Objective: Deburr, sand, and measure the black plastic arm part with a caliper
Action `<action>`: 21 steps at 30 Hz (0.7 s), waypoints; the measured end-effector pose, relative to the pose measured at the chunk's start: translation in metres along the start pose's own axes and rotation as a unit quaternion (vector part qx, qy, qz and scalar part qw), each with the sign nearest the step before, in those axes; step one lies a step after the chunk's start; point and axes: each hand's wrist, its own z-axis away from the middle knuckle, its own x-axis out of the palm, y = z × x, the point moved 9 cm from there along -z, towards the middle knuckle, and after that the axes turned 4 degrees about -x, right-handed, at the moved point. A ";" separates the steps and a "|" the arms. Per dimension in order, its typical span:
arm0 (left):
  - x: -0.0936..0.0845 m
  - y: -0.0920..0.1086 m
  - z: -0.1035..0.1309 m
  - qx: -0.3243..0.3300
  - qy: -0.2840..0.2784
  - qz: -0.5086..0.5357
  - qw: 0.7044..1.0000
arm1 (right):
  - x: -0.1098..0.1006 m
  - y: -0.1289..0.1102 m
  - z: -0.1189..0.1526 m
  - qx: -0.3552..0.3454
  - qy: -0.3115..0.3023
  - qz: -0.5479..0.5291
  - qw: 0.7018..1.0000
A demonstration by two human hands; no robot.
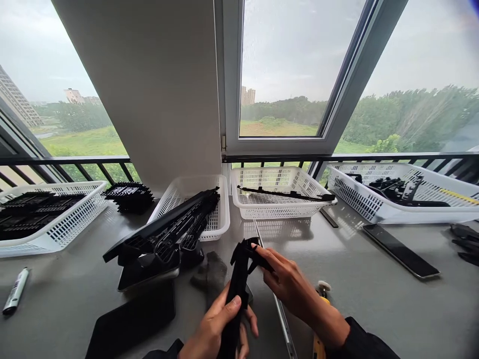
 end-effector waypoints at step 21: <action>0.002 -0.004 0.000 0.004 -0.013 0.026 1.000 | 0.001 0.006 0.004 0.040 -0.002 -0.021 0.999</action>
